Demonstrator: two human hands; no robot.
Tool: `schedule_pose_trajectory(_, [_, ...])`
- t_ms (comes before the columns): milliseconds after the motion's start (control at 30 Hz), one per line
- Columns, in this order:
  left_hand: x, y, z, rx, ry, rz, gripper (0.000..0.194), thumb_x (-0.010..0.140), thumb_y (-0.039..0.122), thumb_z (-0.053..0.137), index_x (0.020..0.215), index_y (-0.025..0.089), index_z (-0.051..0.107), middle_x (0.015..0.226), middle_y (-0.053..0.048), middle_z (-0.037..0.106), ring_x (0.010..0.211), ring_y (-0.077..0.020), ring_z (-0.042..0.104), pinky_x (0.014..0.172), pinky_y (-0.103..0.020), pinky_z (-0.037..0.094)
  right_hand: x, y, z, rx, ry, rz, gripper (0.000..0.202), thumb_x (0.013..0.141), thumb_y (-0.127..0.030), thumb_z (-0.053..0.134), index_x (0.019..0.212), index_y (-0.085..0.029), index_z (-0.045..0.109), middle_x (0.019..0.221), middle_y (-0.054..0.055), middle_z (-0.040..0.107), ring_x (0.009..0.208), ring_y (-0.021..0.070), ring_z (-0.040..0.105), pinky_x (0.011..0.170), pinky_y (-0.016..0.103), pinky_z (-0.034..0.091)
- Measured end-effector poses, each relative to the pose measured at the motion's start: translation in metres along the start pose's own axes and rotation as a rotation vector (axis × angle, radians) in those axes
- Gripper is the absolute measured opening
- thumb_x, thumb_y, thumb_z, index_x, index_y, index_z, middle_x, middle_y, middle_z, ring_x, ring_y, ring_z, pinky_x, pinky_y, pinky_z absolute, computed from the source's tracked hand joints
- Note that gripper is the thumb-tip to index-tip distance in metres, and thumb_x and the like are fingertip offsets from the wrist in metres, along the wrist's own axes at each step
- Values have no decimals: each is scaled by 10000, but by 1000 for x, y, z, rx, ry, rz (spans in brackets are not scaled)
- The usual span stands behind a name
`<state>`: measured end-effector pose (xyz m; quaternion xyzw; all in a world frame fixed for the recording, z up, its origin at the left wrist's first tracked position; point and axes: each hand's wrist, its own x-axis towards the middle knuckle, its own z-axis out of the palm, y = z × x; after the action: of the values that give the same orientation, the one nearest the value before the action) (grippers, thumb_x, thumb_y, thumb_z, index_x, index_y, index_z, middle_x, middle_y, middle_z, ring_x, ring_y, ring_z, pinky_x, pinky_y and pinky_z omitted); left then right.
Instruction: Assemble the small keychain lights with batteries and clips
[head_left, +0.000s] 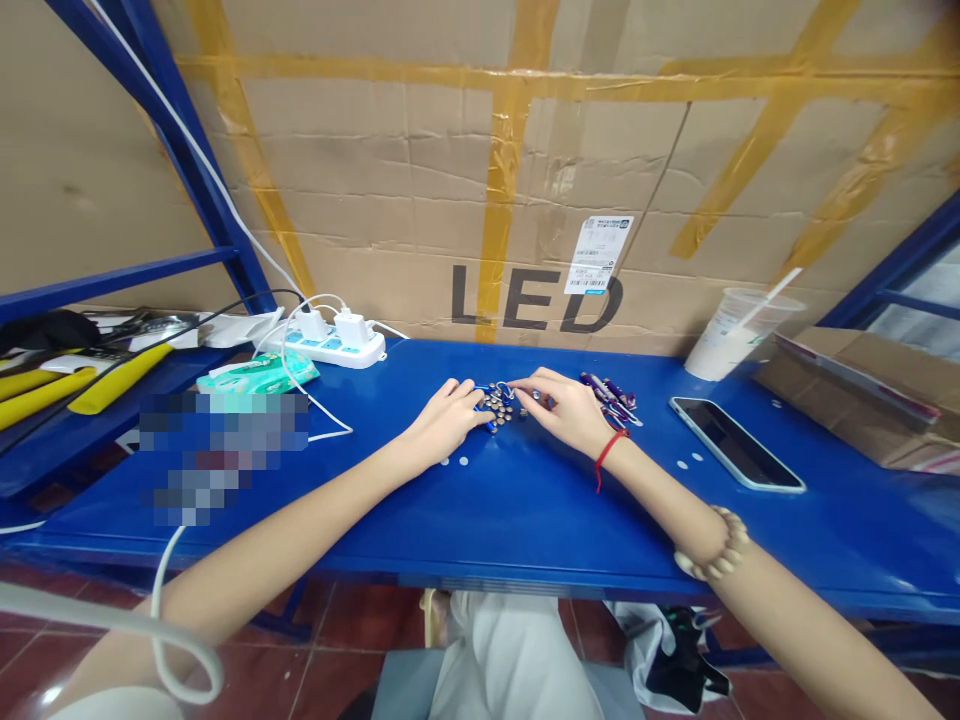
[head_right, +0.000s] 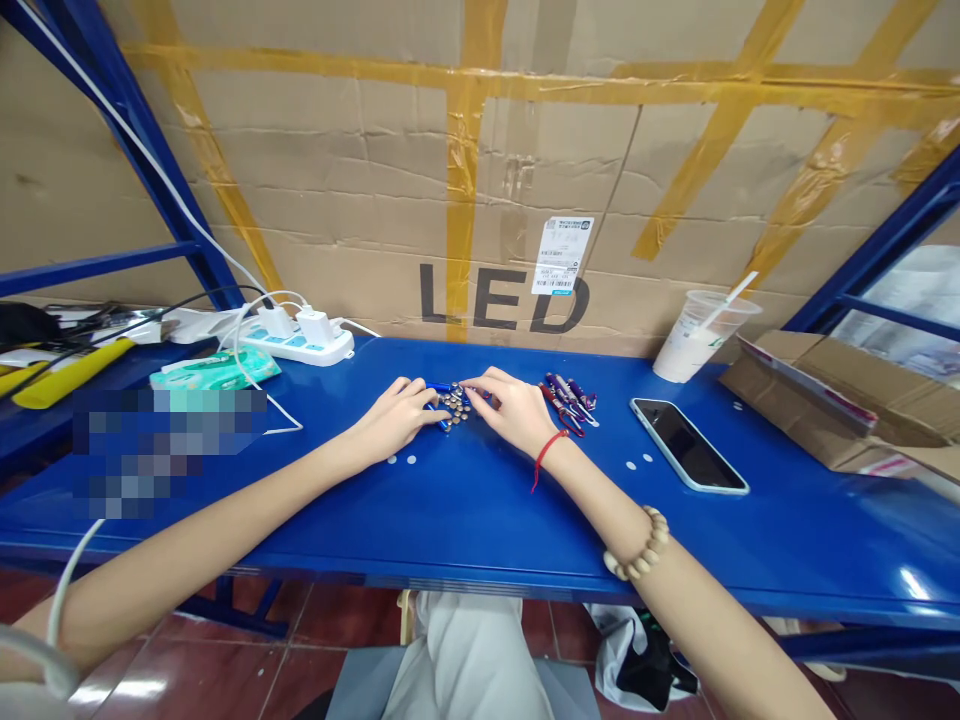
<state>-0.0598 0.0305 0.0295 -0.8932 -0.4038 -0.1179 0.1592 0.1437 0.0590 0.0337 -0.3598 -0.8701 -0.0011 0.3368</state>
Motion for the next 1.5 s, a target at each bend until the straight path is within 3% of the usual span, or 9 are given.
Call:
schedule_pose_trajectory(167, [-1,-10,-3,154,12,96,316,879,150,414,1023,279,664,975,-74,610,953,-231,463,778,-355,288,-1,3,2,-25,8,-26,263,898,-319,443,996,-226,670,859,19,644,589,78,554,546,195,402])
schedule_pose_trajectory(267, [-2,-14,-3,132,13,65,322,872,134,427,1036,291,656,963,-64,621,940,-225,464,769,-353,279,-2,6,2,-18,-2,-48,268,900,-329,443,990,-220,670,863,23,644,601,82,562,564,195,414])
schedule_pose_trajectory(367, [-3,-16,-3,22,54,-74,290,880,161,435,1052,274,638,969,-49,638,910,-210,475,754,-348,282,-3,5,4,6,-49,-109,277,891,-362,459,991,-221,675,890,30,643,611,81,571,569,191,420])
schedule_pose_trajectory(533, [-2,-6,1,-347,153,-272,204,905,233,409,984,209,596,1017,-9,655,861,-157,529,794,-325,324,-6,-3,8,-20,-203,-179,283,857,-427,502,1010,-269,681,938,14,628,626,77,575,533,186,402])
schedule_pose_trajectory(767, [1,14,9,-589,189,-277,199,913,214,357,929,211,555,995,-3,652,944,-163,563,854,-321,380,-7,-1,13,-28,-313,-180,227,864,-367,506,938,-279,701,965,26,613,768,118,610,640,215,440])
schedule_pose_trajectory(1033, [2,13,16,-656,242,-377,162,899,218,381,908,201,542,951,-10,651,897,-156,596,793,-278,437,-5,-3,11,-18,-357,-180,169,842,-320,540,889,-212,660,994,30,616,806,133,605,666,222,444])
schedule_pose_trajectory(1133, [2,12,17,-648,240,-408,162,901,221,380,919,202,540,951,-7,650,901,-157,597,797,-283,437,-5,-3,10,25,-312,-156,191,860,-331,514,893,-209,657,982,29,608,775,121,594,642,217,439])
schedule_pose_trajectory(1367, [2,13,19,-534,192,-378,148,873,246,457,934,199,583,967,-30,663,931,-195,592,807,-332,434,-4,-4,11,263,62,44,233,805,-398,580,824,-187,678,852,34,566,528,65,460,547,230,437])
schedule_pose_trajectory(1500, [1,14,20,-524,189,-309,159,873,243,460,927,194,601,966,-31,675,934,-190,596,816,-331,431,-2,-8,10,378,81,67,246,796,-404,586,818,-179,681,831,36,563,541,71,480,551,240,459])
